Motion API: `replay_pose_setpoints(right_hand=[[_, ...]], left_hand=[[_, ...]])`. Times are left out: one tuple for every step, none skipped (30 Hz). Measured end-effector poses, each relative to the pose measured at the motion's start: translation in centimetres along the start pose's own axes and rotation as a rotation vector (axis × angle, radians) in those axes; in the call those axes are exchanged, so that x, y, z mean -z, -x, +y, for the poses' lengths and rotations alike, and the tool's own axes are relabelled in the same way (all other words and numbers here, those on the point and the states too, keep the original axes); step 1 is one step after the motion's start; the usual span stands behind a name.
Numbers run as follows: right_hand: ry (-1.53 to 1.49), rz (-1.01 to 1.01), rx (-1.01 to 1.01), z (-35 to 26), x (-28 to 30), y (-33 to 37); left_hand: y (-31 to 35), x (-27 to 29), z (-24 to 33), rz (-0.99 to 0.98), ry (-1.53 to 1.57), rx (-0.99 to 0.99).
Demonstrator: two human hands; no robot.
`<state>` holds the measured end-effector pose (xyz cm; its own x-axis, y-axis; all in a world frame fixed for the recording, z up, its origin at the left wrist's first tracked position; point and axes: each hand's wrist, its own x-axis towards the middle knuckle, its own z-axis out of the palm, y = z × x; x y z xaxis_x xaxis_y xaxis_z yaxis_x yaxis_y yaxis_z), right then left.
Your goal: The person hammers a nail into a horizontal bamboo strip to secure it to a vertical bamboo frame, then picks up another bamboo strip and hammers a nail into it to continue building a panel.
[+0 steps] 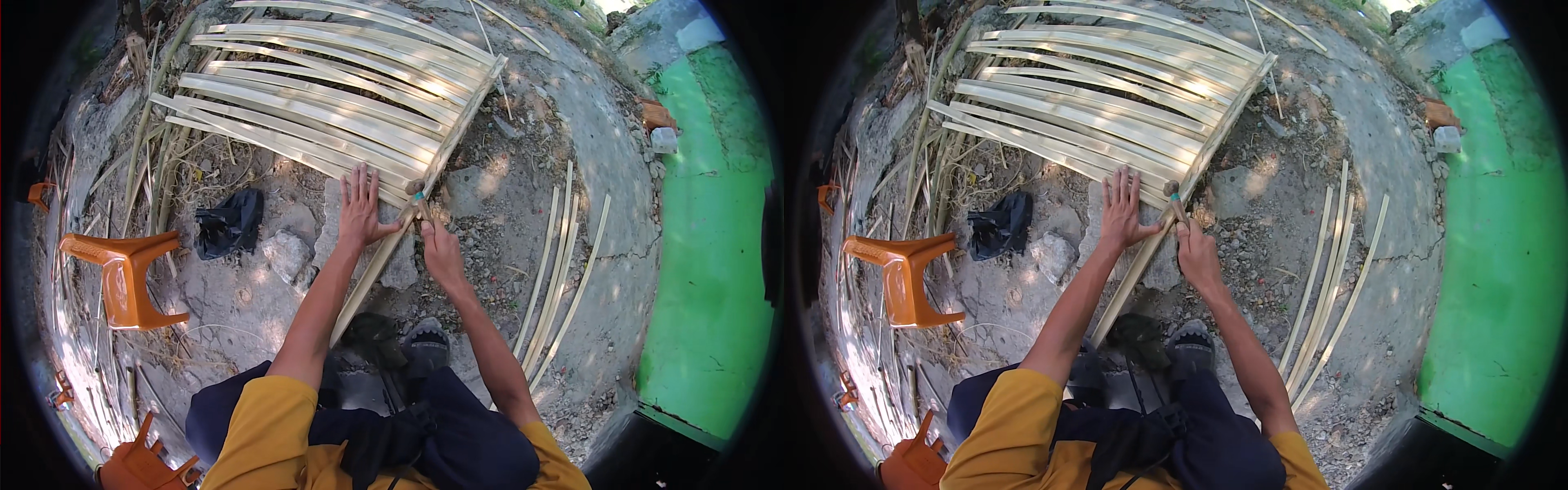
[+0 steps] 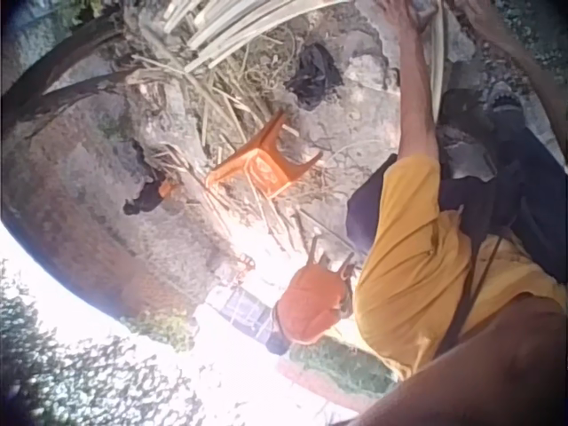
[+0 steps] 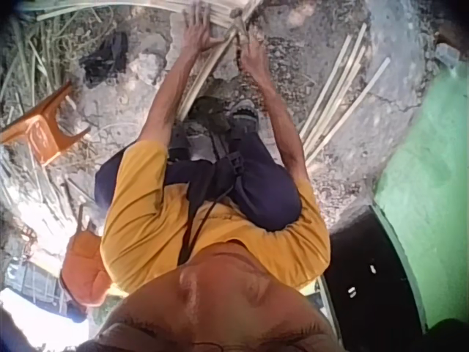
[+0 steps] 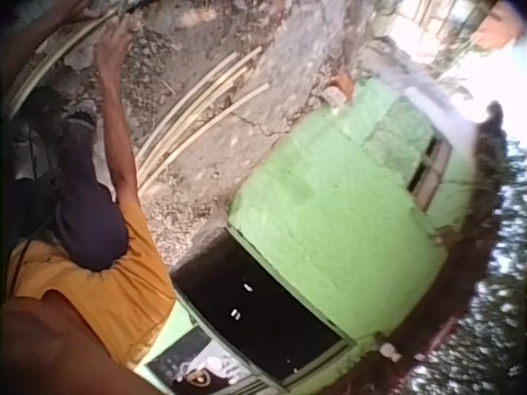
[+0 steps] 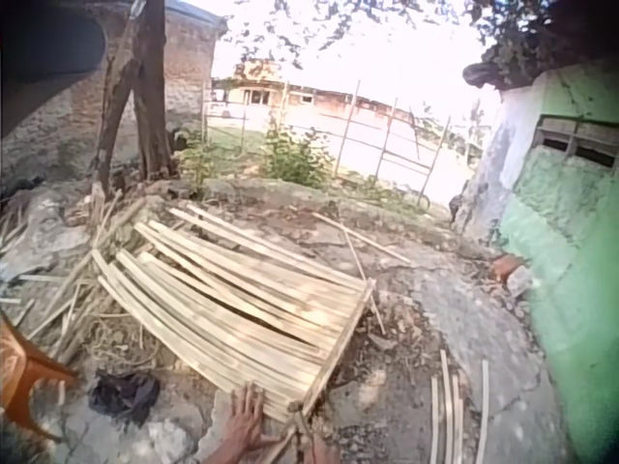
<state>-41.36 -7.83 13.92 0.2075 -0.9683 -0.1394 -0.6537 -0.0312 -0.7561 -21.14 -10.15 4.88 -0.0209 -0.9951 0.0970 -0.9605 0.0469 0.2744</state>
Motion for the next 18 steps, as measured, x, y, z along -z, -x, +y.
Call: replay_pose_setpoints(right_hand=[[-0.04,0.041,0.011,-1.4,0.8,-0.1],[-0.134,0.05,-0.014,-2.7,1.7,-0.2],[-0.133,0.049,-0.015,-2.7,1.6,-0.1],[-0.177,0.139,0.066,-2.5,1.4,0.1],[-0.218,0.234,0.15,-2.3,1.4,0.3],[-0.212,0.238,0.15,-0.6,0.9,0.7],[-0.02,0.106,0.074,2.5,-0.1,1.0],[0.164,-0.032,-0.003,3.0,-0.5,1.1],[0.16,-0.031,0.001,3.5,-0.7,1.1],[0.098,-0.012,-0.027,4.0,-0.8,1.1],[0.036,0.004,-0.059,4.0,-0.7,1.2],[0.038,-0.031,-0.147,4.1,-0.5,0.5],[0.036,-0.031,-0.147,4.0,-0.5,0.6],[-0.013,0.005,-0.129,3.4,-0.5,0.2],[-0.058,0.038,-0.116,2.4,-0.2,0.1],[-0.061,0.038,-0.114,1.5,0.2,-0.1],[-0.093,0.043,-0.09,0.1,1.2,-0.1],[-0.126,0.049,-0.064,-0.8,1.6,0.0]], left_hand=[[0.2,0.0,-0.1,-0.005,-0.001,0.001],[0.0,0.1,-0.1,-0.005,0.011,-0.002],[-0.1,0.2,0.0,-0.007,0.021,-0.004],[-0.1,0.3,0.0,-0.008,0.021,-0.002],[-0.3,0.5,0.2,-0.019,0.02,-0.001],[-0.5,0.7,0.6,-0.028,0.022,-0.002],[-0.7,0.7,0.9,-0.02,0.024,-0.006],[-0.4,0.6,0.7,-0.013,0.035,-0.006],[-0.2,0.5,0.6,-0.007,0.046,-0.008],[-0.5,0.4,0.5,-0.003,0.042,-0.008],[-0.5,0.4,0.5,-0.017,0.026,-0.015],[-0.6,0.3,0.6,-0.031,0.01,-0.023],[-0.2,0.4,0.6,-0.031,0.009,-0.024],[-0.1,0.2,0.1,-0.022,0.021,-0.014],[0.1,0.2,0.0,-0.018,0.038,-0.004],[-0.2,0.2,-0.2,-0.016,0.035,-0.004],[-0.3,0.3,0.0,-0.017,0.014,-0.003],[-0.3,0.4,0.1,-0.016,-0.01,-0.004]])
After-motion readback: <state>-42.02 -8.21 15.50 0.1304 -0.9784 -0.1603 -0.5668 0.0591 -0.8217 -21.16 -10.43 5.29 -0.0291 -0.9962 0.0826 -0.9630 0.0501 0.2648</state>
